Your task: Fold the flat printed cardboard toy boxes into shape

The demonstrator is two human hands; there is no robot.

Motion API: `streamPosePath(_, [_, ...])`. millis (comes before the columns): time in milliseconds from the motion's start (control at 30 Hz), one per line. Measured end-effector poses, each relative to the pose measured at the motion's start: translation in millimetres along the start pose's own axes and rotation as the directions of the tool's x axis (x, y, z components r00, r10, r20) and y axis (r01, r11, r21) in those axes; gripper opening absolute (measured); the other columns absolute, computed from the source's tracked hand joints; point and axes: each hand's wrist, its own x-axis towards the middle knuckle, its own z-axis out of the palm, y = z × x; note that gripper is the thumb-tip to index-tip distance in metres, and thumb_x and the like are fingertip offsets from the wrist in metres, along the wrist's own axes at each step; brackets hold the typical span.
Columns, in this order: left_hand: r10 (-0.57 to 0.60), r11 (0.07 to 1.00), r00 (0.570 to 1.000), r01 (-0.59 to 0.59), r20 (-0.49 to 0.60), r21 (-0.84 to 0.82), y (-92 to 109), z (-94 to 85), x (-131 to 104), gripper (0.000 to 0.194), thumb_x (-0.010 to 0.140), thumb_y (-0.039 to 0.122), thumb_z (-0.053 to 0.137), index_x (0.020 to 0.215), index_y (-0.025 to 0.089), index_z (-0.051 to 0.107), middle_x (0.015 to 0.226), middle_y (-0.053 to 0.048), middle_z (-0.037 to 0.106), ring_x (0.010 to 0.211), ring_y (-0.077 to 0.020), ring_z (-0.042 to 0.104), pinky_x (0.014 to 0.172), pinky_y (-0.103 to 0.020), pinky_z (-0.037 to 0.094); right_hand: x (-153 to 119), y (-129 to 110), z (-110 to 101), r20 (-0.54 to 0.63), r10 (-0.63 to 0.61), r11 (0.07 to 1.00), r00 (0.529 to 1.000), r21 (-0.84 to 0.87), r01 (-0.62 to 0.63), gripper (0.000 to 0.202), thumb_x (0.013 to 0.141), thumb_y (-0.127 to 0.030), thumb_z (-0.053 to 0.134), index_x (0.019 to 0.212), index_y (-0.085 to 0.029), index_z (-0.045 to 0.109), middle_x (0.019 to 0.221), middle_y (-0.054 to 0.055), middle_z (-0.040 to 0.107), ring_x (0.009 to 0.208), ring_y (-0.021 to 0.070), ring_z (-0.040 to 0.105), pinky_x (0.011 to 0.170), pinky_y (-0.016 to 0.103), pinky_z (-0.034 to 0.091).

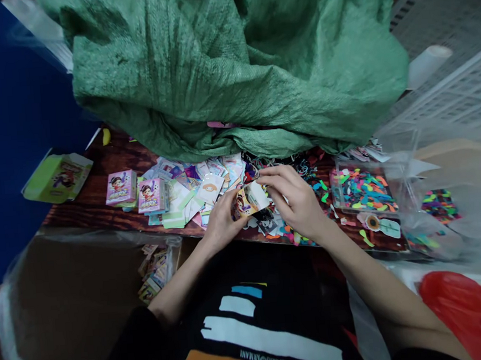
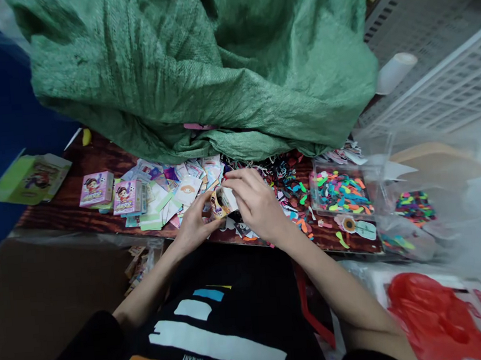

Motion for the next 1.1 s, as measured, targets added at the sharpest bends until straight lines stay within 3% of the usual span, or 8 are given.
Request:
streamPosePath(200, [0.011,0.998,1.0,-0.012,-0.013,-0.068,1.2,4.4,0.9,0.061,0.076,0.021,0.072,0.133,0.019,0.048,0.133,-0.014,0.059,0.122,-0.0287,0.058,0.1,-0.045,0.051,-23.6,5.6,16.5,0.142,0.046,0.998,0.989,-0.043,-0.04,0.013,0.093,-0.031,0.06,0.097,-0.021,0.068,0.129,0.016,0.058,0.127,0.0338,0.048,0.101,0.056,0.046])
streamPosePath(333, [0.003,0.986,0.999,-0.01,-0.04,-0.164,1.4,7.1,3.3,0.063,0.076,0.025,0.075,0.133,0.021,0.048,0.133,-0.012,0.059,0.121,-0.0274,0.059,0.096,-0.043,0.054,-34.4,3.0,25.0,-0.06,0.157,0.982,0.986,0.121,-0.149,0.015,0.095,-0.026,0.056,0.107,-0.024,0.065,0.118,0.012,0.063,0.111,0.0265,0.06,0.092,0.045,0.052])
streamPosePath(433, [-0.037,0.984,0.999,0.031,-0.032,-0.178,5.5,8.3,1.3,0.066,0.074,0.035,0.079,0.131,0.02,0.049,0.128,-0.013,0.061,0.115,-0.0286,0.061,0.092,-0.042,0.055,-35.2,3.4,31.5,-0.12,0.227,0.96,0.966,0.193,-0.202,0.011,0.094,-0.028,0.055,0.096,-0.024,0.065,0.1,0.009,0.066,0.097,0.0242,0.064,0.085,0.04,0.053])
streamPosePath(500, [-0.074,0.982,0.997,0.072,-0.006,-0.177,10.8,8.7,-2.2,0.062,0.076,0.041,0.078,0.127,0.019,0.052,0.12,-0.012,0.064,0.108,-0.0281,0.063,0.089,-0.042,0.056,-32.1,8.4,36.4,-0.145,0.341,0.913,0.929,0.287,-0.291,0.012,0.093,-0.029,0.054,0.097,-0.024,0.064,0.092,0.007,0.066,0.086,0.0216,0.064,0.078,0.037,0.053])
streamPosePath(633, [-0.123,0.947,0.992,0.123,0.02,-0.296,22.1,8.7,-11.7,0.054,0.089,0.038,0.065,0.136,0.02,0.046,0.121,-0.012,0.064,0.093,-0.0233,0.068,0.077,-0.036,0.058,-26.1,20.4,44.1,-0.197,0.601,0.705,0.774,0.586,-0.399,0.021,0.083,-0.033,0.064,0.101,-0.024,0.06,0.09,0.003,0.067,0.081,0.0189,0.064,0.073,0.032,0.054])
streamPosePath(767, [-0.094,0.922,0.995,0.1,0.035,-0.373,25.8,7.1,-19.7,0.058,0.091,0.034,0.061,0.145,0.026,0.041,0.139,-0.013,0.055,0.098,-0.0217,0.068,0.08,-0.034,0.058,-32.9,20.5,46.7,-0.192,0.677,0.631,0.71,0.648,-0.427,0.02,0.08,-0.038,0.067,0.092,-0.023,0.068,0.092,0.004,0.071,0.085,0.02,0.066,0.078,0.033,0.054])
streamPosePath(933, [-0.138,0.855,0.974,0.209,0.182,-0.474,22.7,2.9,-22.4,0.05,0.087,0.034,0.065,0.134,0.025,0.049,0.117,-0.008,0.065,0.088,-0.0194,0.069,0.072,-0.03,0.058,-45.0,18.0,39.4,-0.069,0.631,0.664,0.773,0.562,-0.492,0.021,0.082,-0.042,0.065,0.082,-0.022,0.072,0.083,0.003,0.073,0.08,0.0206,0.066,0.074,0.034,0.054])
streamPosePath(1100, [-0.187,0.806,0.947,0.299,0.26,-0.511,21.6,-0.7,-19.4,0.047,0.082,0.033,0.07,0.124,0.025,0.049,0.104,-0.003,0.063,0.068,-0.0128,0.064,0.049,-0.02,0.047,-41.3,18.3,26.1,0.042,0.508,0.693,0.861,0.573,-0.437,0.023,0.089,-0.039,0.06,0.103,-0.025,0.071,0.097,0.004,0.074,0.09,0.0192,0.068,0.082,0.034,0.054])
